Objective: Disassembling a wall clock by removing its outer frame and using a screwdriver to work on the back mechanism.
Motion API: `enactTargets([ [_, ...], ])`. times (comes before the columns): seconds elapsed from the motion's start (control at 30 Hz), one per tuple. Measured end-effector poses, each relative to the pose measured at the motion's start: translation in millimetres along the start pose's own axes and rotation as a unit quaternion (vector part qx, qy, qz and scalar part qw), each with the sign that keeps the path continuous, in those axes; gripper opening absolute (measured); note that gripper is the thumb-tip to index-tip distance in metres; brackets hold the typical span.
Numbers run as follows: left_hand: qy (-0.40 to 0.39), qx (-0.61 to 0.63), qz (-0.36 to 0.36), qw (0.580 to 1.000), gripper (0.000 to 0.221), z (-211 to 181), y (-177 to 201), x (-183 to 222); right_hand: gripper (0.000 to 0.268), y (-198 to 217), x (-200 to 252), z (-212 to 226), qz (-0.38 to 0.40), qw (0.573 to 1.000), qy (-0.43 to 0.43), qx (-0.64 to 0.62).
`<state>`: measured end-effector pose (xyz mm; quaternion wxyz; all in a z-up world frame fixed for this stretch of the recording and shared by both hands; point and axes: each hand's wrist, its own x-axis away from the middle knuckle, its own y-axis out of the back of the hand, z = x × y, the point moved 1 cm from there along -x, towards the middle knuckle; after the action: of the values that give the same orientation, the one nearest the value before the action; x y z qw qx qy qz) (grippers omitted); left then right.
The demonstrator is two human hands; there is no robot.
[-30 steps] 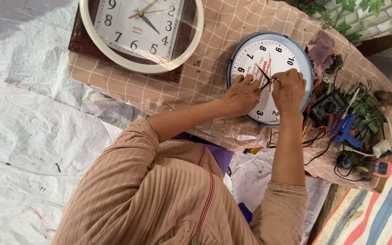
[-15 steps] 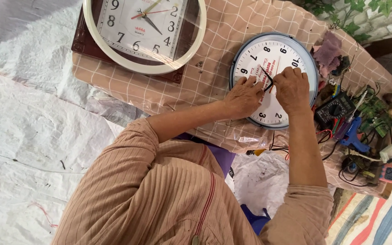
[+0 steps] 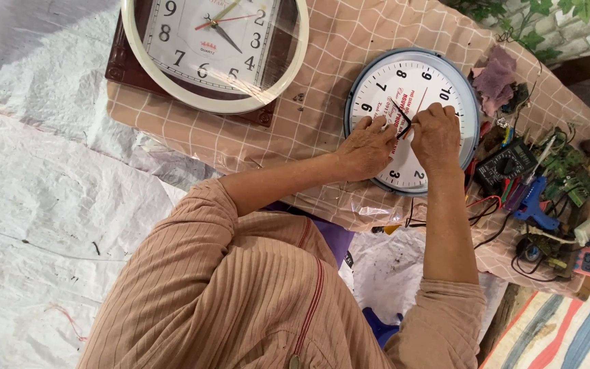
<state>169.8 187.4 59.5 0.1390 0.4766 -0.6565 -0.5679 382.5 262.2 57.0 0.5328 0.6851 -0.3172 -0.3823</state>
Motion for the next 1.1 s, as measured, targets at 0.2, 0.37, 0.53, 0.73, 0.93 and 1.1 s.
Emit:
enactTargets([
  [0.2,-0.001,0.010,0.022,1.000,0.040,1,-4,-1,0.011,4,-1,-1,-0.003,0.998,-0.011,-0.059],
  [0.37,0.001,0.003,0.034,0.999,0.041,-2,6,0,0.012,5,-2,-1,-0.003,0.996,-0.016,-0.087],
  [0.53,-0.004,0.002,0.018,1.000,0.044,-2,-2,0,0.013,12,-1,3,-0.006,0.994,-0.028,-0.103],
  [0.73,-0.004,0.015,0.009,1.000,0.042,-2,3,0,0.016,9,1,3,-0.017,0.990,-0.040,-0.132],
  [0.93,-0.007,0.011,0.003,1.000,0.043,-2,-4,0,0.016,8,3,4,-0.031,0.985,-0.054,-0.161],
  [1.1,-0.013,-0.002,0.011,1.000,0.042,-2,3,2,0.013,3,8,5,-0.056,0.986,-0.067,-0.143],
])
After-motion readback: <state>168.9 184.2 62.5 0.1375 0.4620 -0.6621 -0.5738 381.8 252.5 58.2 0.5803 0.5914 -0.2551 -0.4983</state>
